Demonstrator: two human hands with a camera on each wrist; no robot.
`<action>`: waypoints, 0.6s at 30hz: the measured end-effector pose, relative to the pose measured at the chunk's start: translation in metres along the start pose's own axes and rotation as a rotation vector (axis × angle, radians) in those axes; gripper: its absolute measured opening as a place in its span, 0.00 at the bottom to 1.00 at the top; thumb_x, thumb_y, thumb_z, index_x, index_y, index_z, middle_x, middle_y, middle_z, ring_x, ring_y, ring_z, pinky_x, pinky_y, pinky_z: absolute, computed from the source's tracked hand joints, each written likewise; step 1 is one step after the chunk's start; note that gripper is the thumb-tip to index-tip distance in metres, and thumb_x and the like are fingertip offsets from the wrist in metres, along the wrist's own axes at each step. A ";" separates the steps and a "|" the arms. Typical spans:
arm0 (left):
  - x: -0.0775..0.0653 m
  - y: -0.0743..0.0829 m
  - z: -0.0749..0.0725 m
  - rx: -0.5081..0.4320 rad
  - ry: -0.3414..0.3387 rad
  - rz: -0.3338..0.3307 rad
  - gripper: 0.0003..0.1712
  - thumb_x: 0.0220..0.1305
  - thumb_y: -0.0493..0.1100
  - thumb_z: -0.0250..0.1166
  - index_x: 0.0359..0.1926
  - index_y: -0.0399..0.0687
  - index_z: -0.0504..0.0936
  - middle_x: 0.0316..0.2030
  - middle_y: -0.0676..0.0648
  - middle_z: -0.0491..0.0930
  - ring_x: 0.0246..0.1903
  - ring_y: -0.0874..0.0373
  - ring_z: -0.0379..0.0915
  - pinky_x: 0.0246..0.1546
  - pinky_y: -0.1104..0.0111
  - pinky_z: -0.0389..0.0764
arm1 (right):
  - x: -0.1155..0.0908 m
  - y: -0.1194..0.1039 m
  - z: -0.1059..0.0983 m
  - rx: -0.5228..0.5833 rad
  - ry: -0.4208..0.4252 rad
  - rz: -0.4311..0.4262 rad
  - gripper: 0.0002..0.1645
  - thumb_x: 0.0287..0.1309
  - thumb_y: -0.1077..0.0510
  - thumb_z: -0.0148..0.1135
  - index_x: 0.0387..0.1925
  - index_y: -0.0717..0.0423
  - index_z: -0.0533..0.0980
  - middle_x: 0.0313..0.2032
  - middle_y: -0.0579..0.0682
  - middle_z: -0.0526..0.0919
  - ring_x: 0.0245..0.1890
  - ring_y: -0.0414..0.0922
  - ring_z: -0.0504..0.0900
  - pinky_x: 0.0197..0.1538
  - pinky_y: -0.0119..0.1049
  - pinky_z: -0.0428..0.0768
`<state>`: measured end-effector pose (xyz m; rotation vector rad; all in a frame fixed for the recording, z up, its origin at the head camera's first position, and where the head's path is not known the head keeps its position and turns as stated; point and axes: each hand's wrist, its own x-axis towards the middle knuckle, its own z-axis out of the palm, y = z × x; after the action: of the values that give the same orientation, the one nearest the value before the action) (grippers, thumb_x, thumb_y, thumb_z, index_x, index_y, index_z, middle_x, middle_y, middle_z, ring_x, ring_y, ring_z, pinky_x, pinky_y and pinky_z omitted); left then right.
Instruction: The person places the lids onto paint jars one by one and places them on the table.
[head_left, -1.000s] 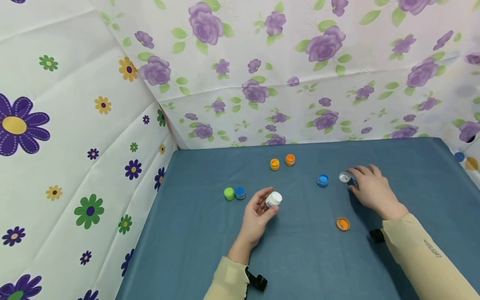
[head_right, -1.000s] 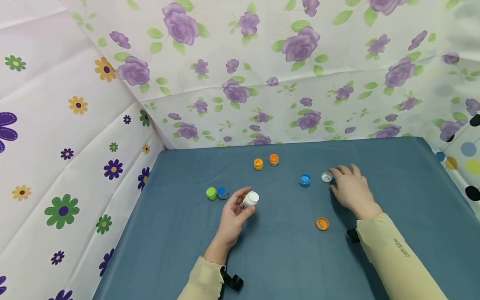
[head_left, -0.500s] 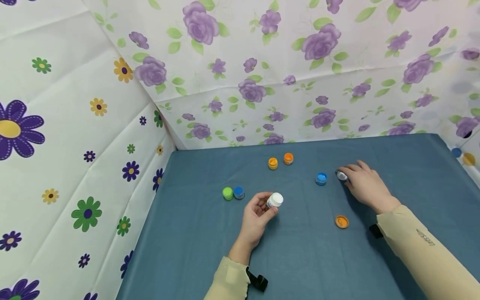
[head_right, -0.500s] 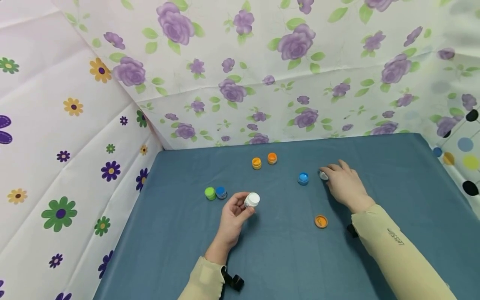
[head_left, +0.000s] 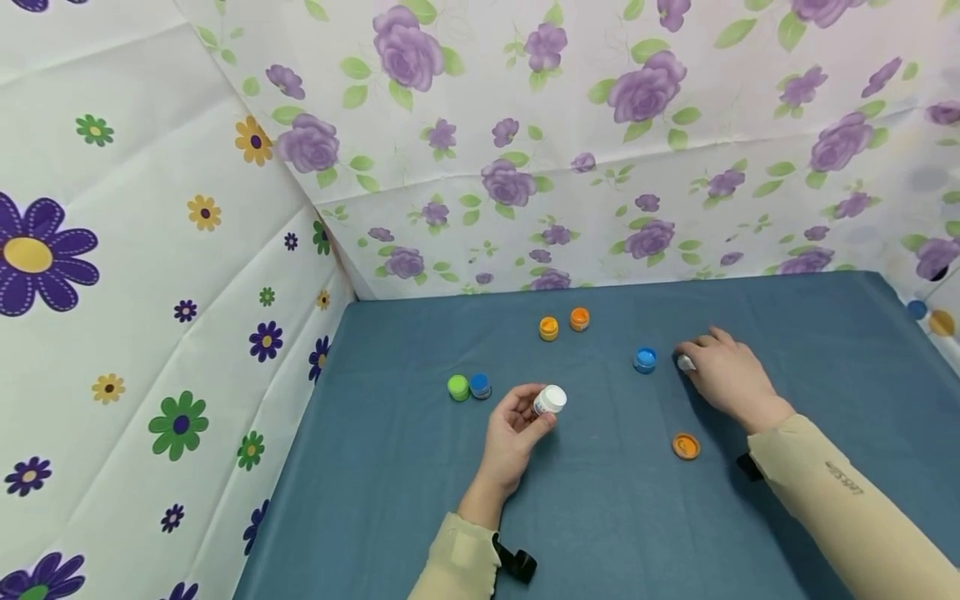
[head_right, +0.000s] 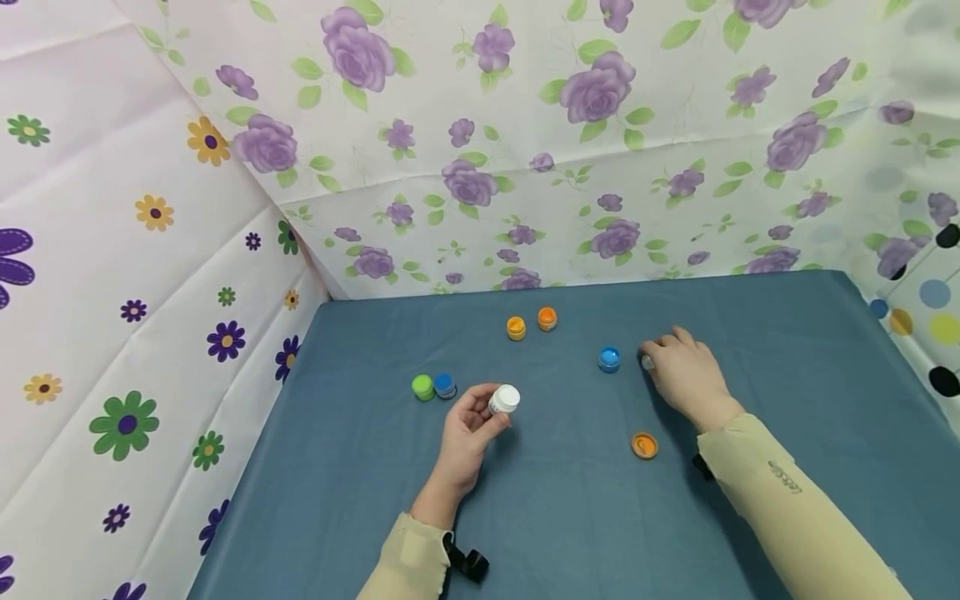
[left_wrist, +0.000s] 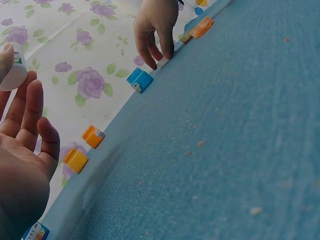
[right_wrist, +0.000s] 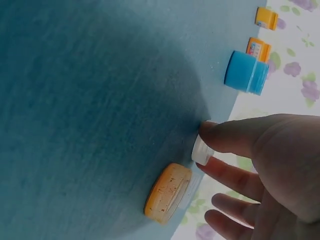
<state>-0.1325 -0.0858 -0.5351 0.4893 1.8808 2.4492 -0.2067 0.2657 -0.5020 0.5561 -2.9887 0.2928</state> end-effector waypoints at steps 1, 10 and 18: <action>0.000 -0.001 0.000 -0.003 -0.002 -0.001 0.26 0.72 0.34 0.71 0.65 0.27 0.75 0.54 0.49 0.84 0.50 0.59 0.80 0.52 0.69 0.83 | -0.002 -0.001 0.000 -0.001 0.009 0.009 0.19 0.66 0.65 0.72 0.57 0.64 0.83 0.53 0.71 0.84 0.65 0.77 0.70 0.58 0.74 0.74; -0.001 -0.004 0.000 -0.021 -0.002 -0.005 0.25 0.72 0.32 0.70 0.65 0.27 0.75 0.53 0.48 0.84 0.50 0.59 0.81 0.51 0.69 0.83 | -0.027 -0.033 -0.018 0.313 0.028 0.246 0.30 0.84 0.43 0.50 0.71 0.61 0.74 0.50 0.66 0.84 0.51 0.67 0.79 0.45 0.63 0.79; 0.000 0.001 0.000 -0.024 0.008 0.008 0.26 0.72 0.32 0.70 0.65 0.25 0.74 0.54 0.48 0.83 0.50 0.59 0.81 0.51 0.69 0.83 | -0.053 -0.076 -0.037 0.737 0.046 0.278 0.30 0.84 0.37 0.48 0.69 0.52 0.75 0.54 0.56 0.83 0.55 0.54 0.80 0.51 0.48 0.79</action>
<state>-0.1319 -0.0860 -0.5338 0.4885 1.8540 2.4789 -0.1275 0.2219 -0.4595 0.1561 -2.8306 1.4267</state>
